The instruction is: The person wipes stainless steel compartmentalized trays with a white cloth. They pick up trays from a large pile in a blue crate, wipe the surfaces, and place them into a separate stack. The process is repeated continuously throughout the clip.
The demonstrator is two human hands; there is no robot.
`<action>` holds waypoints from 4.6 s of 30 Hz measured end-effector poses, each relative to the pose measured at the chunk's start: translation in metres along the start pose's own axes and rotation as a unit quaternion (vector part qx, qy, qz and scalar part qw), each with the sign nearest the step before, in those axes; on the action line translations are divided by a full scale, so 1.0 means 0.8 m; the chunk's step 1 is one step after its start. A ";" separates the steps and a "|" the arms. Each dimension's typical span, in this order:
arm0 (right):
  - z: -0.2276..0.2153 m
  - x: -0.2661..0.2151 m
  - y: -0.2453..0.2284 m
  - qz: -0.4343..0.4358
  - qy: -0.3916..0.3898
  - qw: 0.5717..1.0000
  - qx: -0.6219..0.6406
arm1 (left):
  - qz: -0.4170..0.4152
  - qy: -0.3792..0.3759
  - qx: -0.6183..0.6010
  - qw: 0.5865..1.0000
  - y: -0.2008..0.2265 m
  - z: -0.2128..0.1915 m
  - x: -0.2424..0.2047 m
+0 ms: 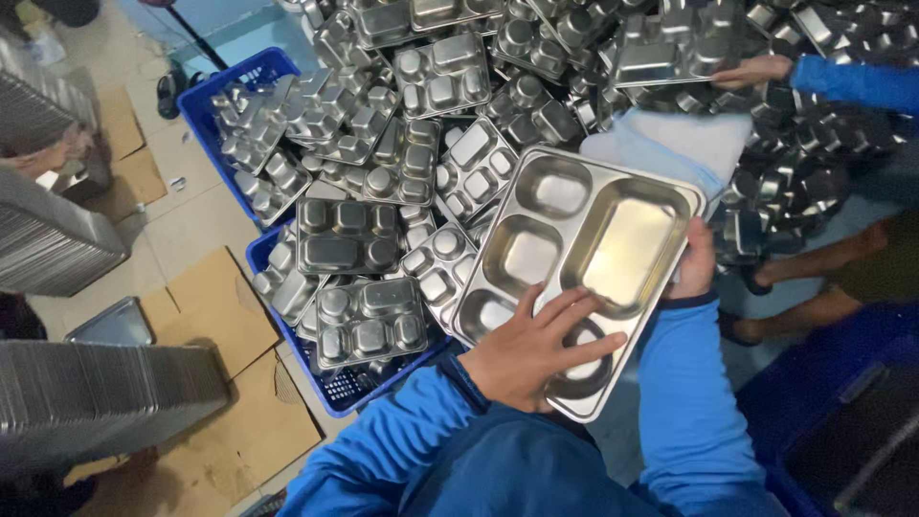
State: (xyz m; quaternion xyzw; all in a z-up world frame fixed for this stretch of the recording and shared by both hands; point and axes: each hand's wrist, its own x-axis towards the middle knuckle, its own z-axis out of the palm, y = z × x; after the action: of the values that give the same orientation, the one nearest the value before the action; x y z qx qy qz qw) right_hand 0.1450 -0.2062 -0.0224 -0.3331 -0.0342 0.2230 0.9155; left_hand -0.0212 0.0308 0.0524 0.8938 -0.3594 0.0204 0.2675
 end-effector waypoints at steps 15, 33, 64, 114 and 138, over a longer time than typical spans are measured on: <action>0.003 -0.063 0.034 -0.214 0.291 0.928 -0.087 | -0.100 0.367 -0.819 0.431 -0.149 0.123 -0.077; 0.115 -0.105 0.096 -0.326 -0.083 0.470 -0.816 | -0.146 0.351 -0.703 0.601 -0.099 0.083 -0.044; 0.073 -0.077 0.042 -0.089 0.043 0.784 -0.612 | -0.211 0.404 -0.707 0.540 -0.111 0.067 -0.071; -0.033 -0.121 0.094 0.003 0.274 0.825 -0.494 | -0.248 0.522 -0.705 0.412 -0.088 0.058 -0.079; 0.025 0.020 0.094 -0.193 0.183 0.748 -0.608 | -0.361 0.551 -0.396 0.639 -0.041 0.082 -0.096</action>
State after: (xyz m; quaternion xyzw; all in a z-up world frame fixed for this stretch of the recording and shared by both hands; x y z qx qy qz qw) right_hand 0.1262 -0.1368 -0.0552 -0.8401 -0.0581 -0.0922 0.5313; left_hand -0.0668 0.0661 -0.0364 0.5842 0.2327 0.2671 0.7302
